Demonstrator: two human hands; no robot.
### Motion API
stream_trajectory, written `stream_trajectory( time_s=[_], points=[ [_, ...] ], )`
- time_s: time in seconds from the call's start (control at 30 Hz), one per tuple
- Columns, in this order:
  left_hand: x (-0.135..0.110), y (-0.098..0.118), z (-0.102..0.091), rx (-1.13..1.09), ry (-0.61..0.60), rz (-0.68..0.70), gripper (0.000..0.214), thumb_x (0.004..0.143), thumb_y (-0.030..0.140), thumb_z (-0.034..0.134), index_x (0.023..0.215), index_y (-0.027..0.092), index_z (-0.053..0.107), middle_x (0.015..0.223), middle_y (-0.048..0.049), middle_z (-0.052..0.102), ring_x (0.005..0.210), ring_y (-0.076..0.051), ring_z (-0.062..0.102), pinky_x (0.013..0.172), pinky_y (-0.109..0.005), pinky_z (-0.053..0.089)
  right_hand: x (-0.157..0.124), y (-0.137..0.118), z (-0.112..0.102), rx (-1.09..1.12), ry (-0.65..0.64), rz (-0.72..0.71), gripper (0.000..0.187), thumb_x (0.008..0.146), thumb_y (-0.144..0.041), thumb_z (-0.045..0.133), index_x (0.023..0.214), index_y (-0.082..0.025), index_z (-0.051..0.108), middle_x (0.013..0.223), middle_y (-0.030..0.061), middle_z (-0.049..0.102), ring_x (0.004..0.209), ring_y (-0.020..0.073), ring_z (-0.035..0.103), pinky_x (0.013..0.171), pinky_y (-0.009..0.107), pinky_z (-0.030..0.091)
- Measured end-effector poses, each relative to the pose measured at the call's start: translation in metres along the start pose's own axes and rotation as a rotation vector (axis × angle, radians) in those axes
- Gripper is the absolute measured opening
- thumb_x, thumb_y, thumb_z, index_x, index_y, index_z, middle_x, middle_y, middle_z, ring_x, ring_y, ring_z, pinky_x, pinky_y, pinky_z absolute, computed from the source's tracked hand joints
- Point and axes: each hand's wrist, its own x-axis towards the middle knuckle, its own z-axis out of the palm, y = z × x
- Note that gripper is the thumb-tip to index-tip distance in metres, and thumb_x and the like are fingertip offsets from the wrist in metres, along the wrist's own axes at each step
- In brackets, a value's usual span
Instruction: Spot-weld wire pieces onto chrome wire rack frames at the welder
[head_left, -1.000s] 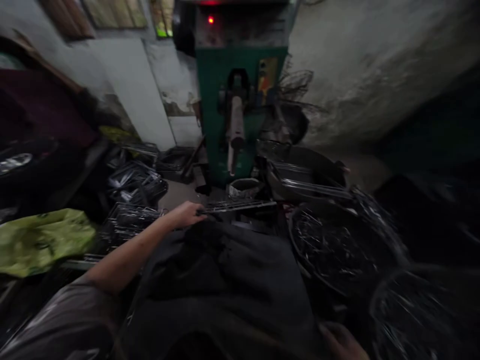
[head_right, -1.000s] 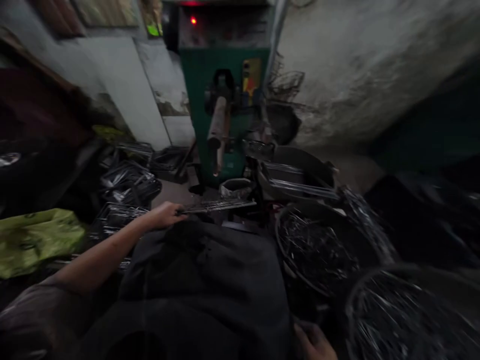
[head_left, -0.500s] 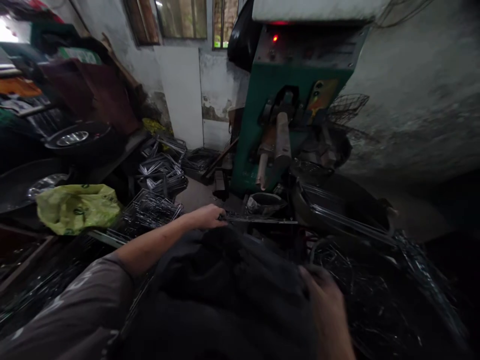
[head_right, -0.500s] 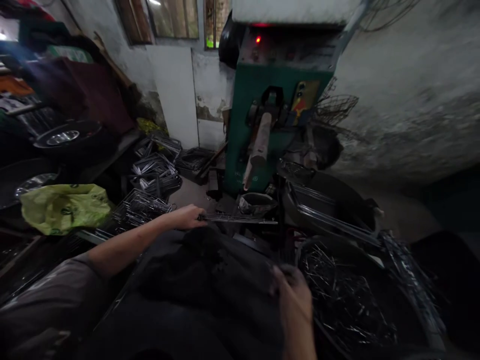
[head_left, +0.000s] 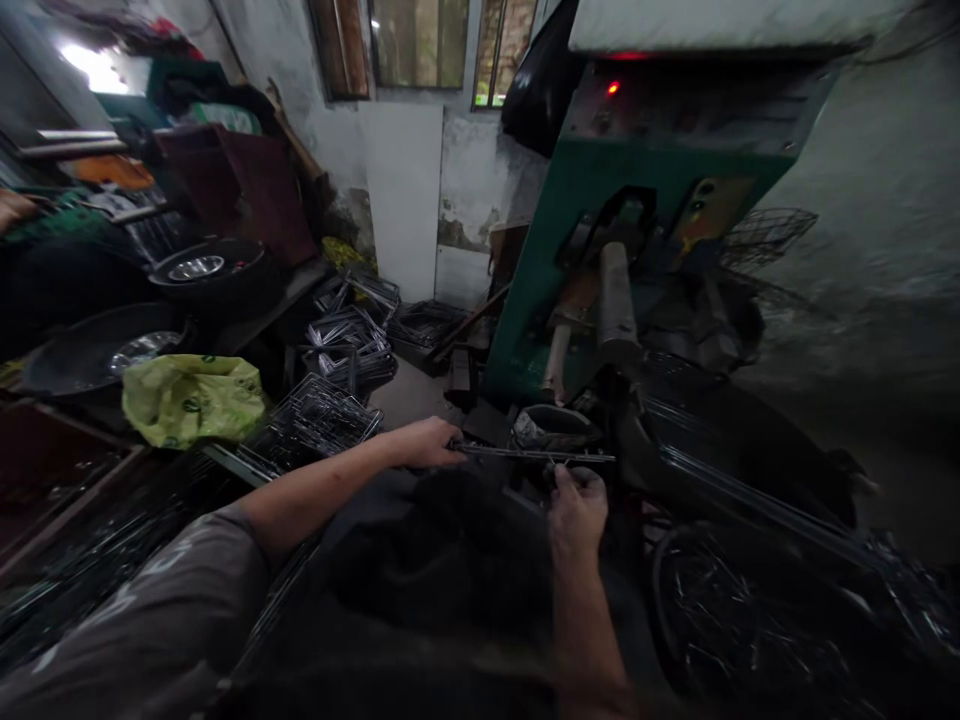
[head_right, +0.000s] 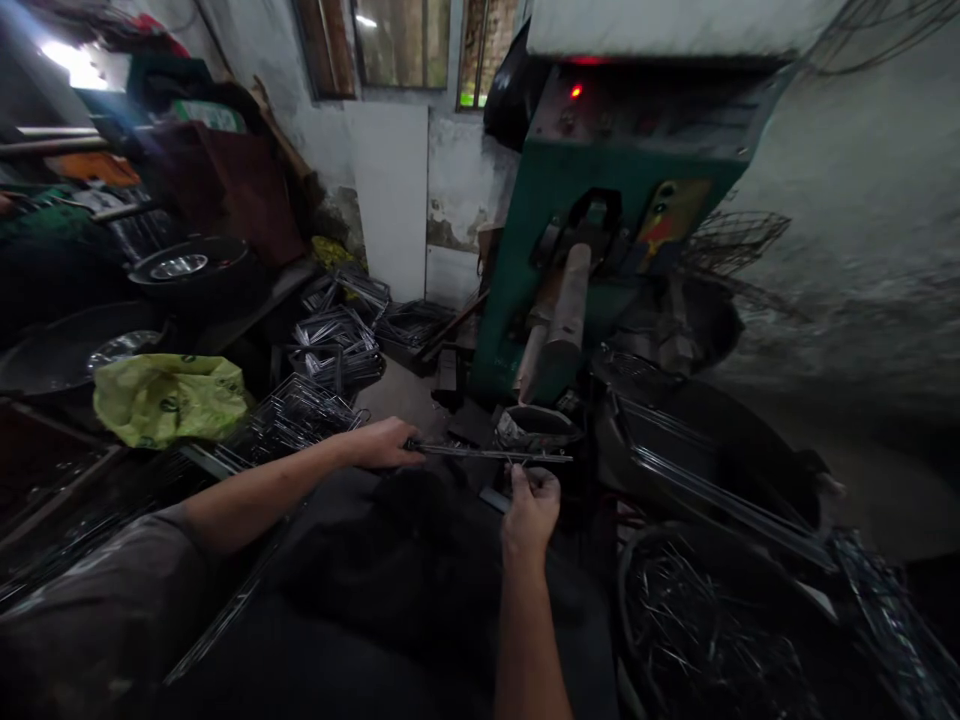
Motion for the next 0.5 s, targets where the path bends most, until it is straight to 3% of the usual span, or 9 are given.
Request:
stream_trajectory(
  time_s=[0.3,0.5],
  points=[
    [0.003,-0.008,0.001,-0.105,0.017,0.015,0.035,0.084,0.043,0.055,0.103,0.016,0.069,0.081,-0.0043,0.067,0.069,-0.014,0.058,0.061,-0.022,0.040,0.017,0.005,0.005,0.011,-0.052,-0.056,0.047,0.056,-0.039,0.078,0.083,-0.019,0.044,0.069,-0.0084,0.054,0.065,0.0104,0.059,0.071,0.028,0.049],
    [0.010,-0.018,0.004,-0.134,0.025,0.008,0.034,0.083,0.044,0.055,0.097,0.016,0.069,0.074,-0.0019,0.065,0.062,-0.011,0.054,0.056,-0.021,0.038,0.025,0.008,0.011,-0.002,-0.061,-0.091,0.049,0.056,-0.042,0.078,0.081,-0.019,0.043,0.070,-0.0075,0.051,0.064,0.0101,0.055,0.069,0.029,0.049]
  ],
)
